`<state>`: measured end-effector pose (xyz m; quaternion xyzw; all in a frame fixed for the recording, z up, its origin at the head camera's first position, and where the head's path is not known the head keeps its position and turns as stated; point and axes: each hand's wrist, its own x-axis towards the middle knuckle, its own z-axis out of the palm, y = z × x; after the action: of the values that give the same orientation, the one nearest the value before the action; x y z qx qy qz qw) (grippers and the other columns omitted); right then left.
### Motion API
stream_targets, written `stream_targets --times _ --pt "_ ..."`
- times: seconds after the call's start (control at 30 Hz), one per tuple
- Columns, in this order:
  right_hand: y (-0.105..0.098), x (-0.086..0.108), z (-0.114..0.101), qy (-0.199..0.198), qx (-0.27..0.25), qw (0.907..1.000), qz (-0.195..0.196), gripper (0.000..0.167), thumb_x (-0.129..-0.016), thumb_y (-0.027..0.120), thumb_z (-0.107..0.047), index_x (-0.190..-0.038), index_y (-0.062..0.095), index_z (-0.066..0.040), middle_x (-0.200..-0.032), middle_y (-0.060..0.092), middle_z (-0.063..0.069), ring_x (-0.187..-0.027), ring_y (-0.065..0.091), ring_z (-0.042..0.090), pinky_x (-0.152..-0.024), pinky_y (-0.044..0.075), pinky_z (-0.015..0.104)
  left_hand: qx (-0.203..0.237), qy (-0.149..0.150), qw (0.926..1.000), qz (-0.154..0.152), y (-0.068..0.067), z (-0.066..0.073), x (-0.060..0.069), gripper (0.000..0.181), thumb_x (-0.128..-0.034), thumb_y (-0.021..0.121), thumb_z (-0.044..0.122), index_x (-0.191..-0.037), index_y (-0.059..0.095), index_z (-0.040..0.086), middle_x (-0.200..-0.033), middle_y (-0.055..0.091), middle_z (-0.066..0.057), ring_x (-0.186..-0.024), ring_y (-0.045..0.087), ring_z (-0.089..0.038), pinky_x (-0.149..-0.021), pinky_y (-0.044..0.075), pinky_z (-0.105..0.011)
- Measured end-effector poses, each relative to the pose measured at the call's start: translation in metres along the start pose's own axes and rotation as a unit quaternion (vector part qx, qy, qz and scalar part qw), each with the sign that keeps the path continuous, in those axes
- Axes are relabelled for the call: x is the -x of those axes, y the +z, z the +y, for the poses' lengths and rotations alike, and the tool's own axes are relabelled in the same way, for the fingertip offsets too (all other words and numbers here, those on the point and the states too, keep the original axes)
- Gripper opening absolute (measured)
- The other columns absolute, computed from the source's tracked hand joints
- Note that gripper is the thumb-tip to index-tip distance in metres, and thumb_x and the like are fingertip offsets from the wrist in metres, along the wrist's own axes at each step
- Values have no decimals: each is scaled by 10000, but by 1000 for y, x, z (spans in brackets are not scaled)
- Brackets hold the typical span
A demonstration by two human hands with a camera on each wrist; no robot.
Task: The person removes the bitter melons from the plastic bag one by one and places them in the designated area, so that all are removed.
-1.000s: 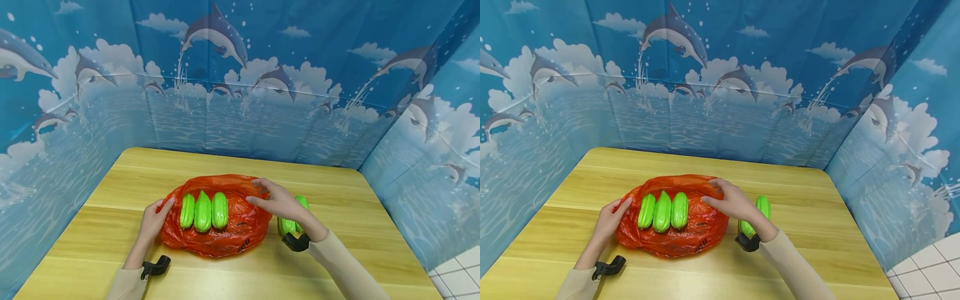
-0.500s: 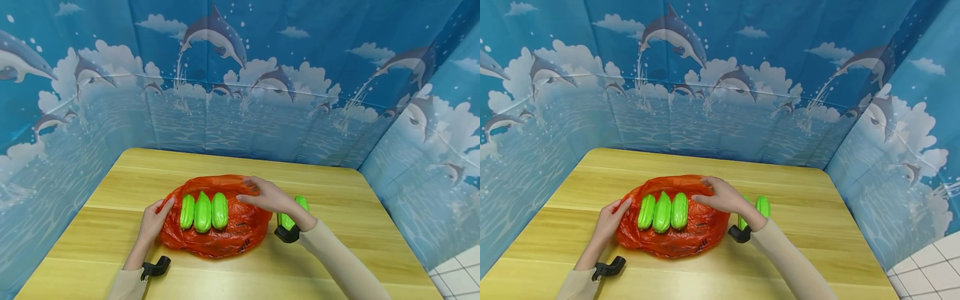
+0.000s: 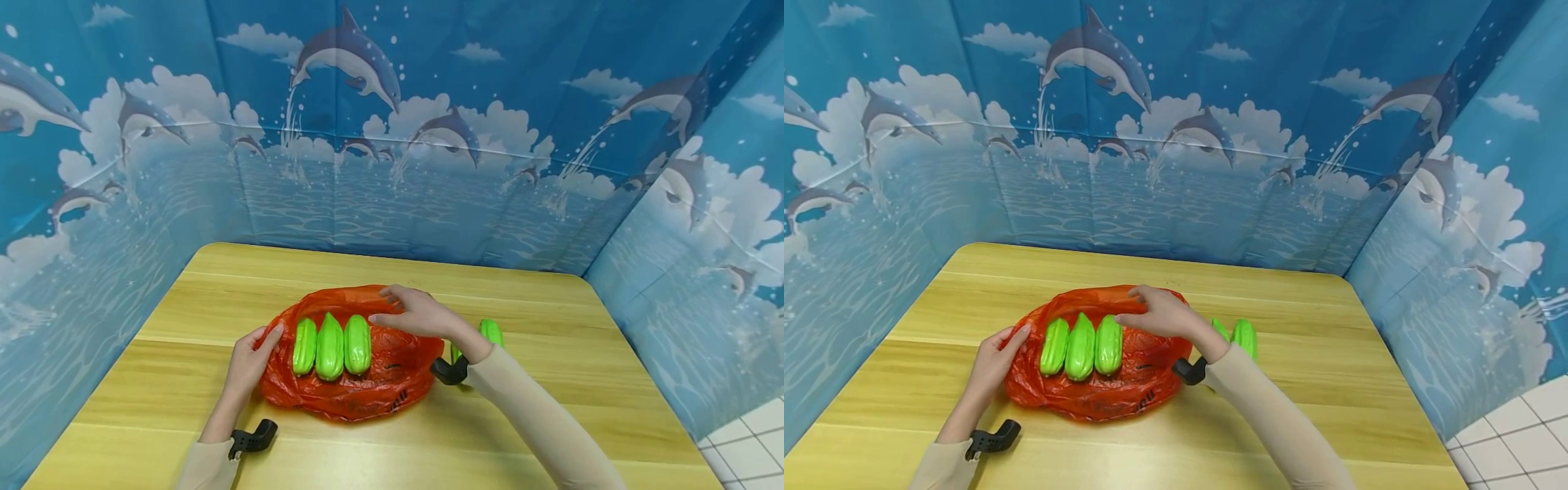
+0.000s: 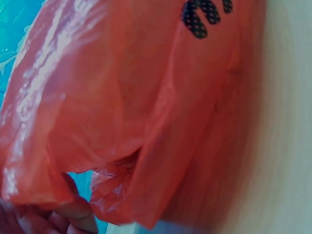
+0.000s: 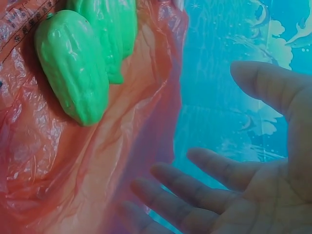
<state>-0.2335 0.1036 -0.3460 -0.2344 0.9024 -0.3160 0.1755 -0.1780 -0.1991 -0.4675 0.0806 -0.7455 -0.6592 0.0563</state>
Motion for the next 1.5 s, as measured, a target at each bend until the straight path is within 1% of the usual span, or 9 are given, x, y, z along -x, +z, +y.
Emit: stream_targets --times 0.1,0.2,0.33,0.53,0.77,0.93,1.03,1.2,1.5 --pt "1 -4 0 -17 46 10000 -74 644 -900 602 -483 -1389 437 -97 -1328 497 132 -1165 504 261 -908 429 448 -1 27 10000 2 0 0 0 470 -916 593 458 -954 629 -9 -722 583 -57 -639 563 -139 -566 489 -260" --pt "2 -8 1 59 -17 9999 -121 639 -899 603 -485 -1383 444 -100 -1334 490 144 -1150 520 270 -901 435 444 -11 49 10000 -4 0 0 0 459 -922 591 446 -931 622 -12 -712 573 -58 -631 553 -143 -557 482 -258" --pt "6 -12 3 152 -160 9995 -208 643 -891 619 -478 -1374 443 -90 -1328 486 144 -1136 526 269 -893 441 432 -19 60 10000 -42 0 1 1 446 -928 589 431 -918 616 -14 -719 576 -55 -639 553 -143 -562 481 -257" --pt "10 -17 4 220 -165 9992 -286 632 -892 619 -474 -1363 453 -86 -1307 499 137 -1114 521 253 -882 441 425 -30 51 10000 -46 0 1 1 451 -924 589 444 -943 624 -5 -747 592 -53 -661 563 -141 -579 490 -261" --pt "15 -25 4 286 -12 9984 -478 651 -900 598 -490 -1388 427 -94 -1331 491 131 -1121 522 257 -889 436 433 -36 -37 10000 -9 0 0 1 460 -919 591 452 -934 616 -7 -741 566 -73 -661 543 -154 -574 472 -258" --pt "18 -31 6 373 225 9976 -529 690 -894 585 -522 -1403 408 -92 -1339 492 128 -1123 525 255 -892 430 440 -41 12 10000 -4 0 0 0 460 -917 591 459 -919 614 -1 -731 560 -72 -655 542 -158 -569 471 -260" --pt "20 -33 7 398 272 9974 -542 689 -895 587 -517 -1400 407 -85 -1343 488 126 -1129 521 262 -896 427 446 -40 21 10000 -19 1 0 -1 445 -924 591 440 -918 611 -4 -717 554 -65 -648 538 -156 -565 467 -257" --pt "24 -37 10 362 311 9971 -592 679 -902 592 -492 -1388 414 -53 -1361 468 128 -1152 508 275 -912 419 448 14 -51 10000 -68 1 2 0 418 -936 590 401 -948 616 -16 -721 559 -60 -651 540 -149 -571 470 -253" --pt "29 -42 10 529 293 9963 -615 684 -900 593 -495 -1383 413 -45 -1344 482 131 -1157 508 278 -910 422 448 66 -237 9996 -134 -1 3 -3 353 -959 578 323 -950 621 -26 -751 577 -69 -666 546 -147 -582 475 -257"
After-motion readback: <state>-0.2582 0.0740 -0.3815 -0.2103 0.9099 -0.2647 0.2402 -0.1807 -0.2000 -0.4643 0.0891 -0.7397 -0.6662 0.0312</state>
